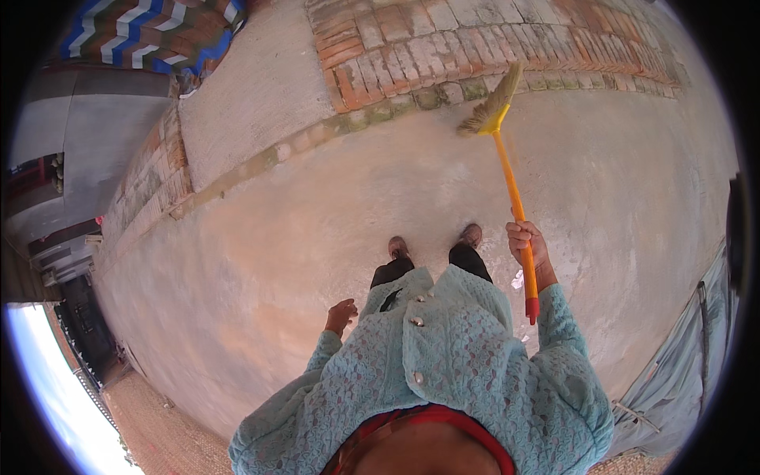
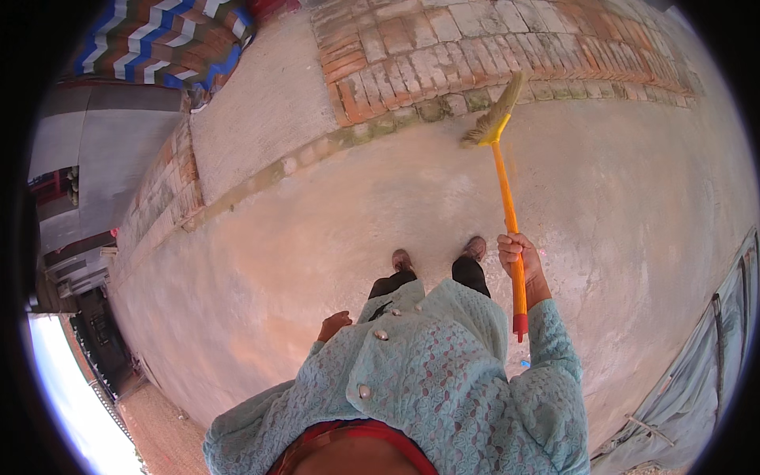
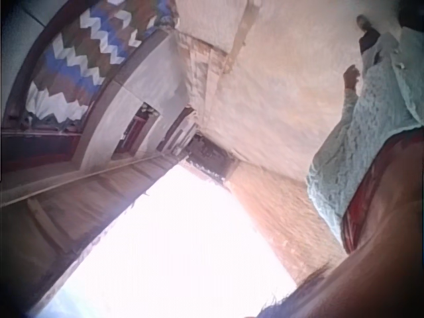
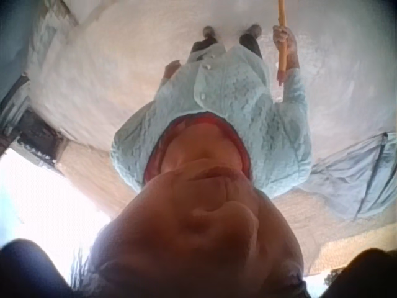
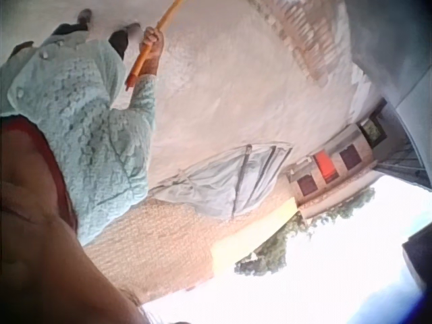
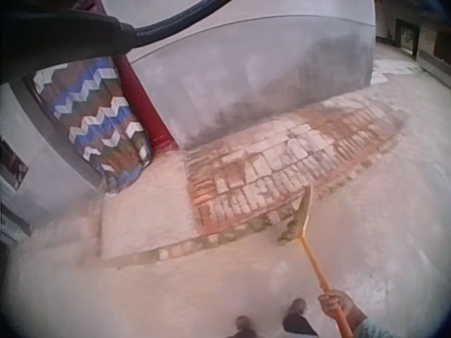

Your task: The person sweeps a paved outdoor courtyard using a yellow broom. They move debris and dust across the concrete and brick surfaces, working around a parked scooter and a covered pile of materials.

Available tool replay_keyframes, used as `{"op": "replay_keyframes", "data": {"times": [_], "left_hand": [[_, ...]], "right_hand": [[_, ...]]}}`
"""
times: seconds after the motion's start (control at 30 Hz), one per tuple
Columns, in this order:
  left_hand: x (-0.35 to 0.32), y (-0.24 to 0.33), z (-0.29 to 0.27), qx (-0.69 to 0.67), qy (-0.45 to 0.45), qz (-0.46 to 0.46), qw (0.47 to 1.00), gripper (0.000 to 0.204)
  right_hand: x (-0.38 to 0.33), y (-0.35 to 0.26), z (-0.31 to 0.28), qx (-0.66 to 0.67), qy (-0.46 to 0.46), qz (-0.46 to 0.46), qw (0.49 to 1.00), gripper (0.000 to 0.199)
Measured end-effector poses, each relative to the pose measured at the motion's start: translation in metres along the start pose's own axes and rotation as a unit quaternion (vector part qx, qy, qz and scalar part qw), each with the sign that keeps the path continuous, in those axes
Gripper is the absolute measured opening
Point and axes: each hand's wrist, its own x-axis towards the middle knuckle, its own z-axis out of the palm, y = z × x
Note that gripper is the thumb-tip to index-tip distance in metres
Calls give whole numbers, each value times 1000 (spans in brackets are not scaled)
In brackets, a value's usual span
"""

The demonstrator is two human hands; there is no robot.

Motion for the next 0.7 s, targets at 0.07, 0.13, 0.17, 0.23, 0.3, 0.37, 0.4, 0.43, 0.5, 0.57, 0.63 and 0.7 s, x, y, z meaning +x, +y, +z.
{"op": "replay_keyframes", "data": {"times": [0.07,0.13,0.17,0.23,0.3,0.37,0.4,0.43,0.5,0.57,0.63,0.7], "left_hand": [[5,4,-2,0,-8,15,1000,39],[11,-4,-5,-75,-37,-10,996,39],[14,-26,-9,-151,-50,-51,986,39],[15,-24,-10,-144,-46,-48,987,39],[7,12,-15,-25,-18,10,999,39],[1,15,-21,-6,-2,5,1000,39],[-3,17,-22,-4,-1,-3,1000,39],[-5,17,-23,-2,-1,-10,1000,39],[-9,20,-21,20,-3,-4,1000,39],[-9,25,-16,15,-4,-2,1000,39],[-9,25,-14,7,-7,0,1000,39],[0,29,-12,10,-13,10,1000,39]], "right_hand": [[1,30,3,28,30,52,998,26],[19,52,-8,54,22,90,994,17],[37,62,-13,86,13,120,989,13],[72,71,-34,115,7,154,981,11],[99,69,-52,111,8,175,978,11],[103,46,-54,110,27,159,981,11],[103,32,-56,111,38,153,981,11],[96,13,-53,129,38,115,984,12],[76,-27,-42,134,30,50,989,13],[55,-64,-35,110,11,-2,994,13],[37,-94,-25,96,-1,-39,995,12],[16,-115,-16,77,4,-66,995,9]]}}
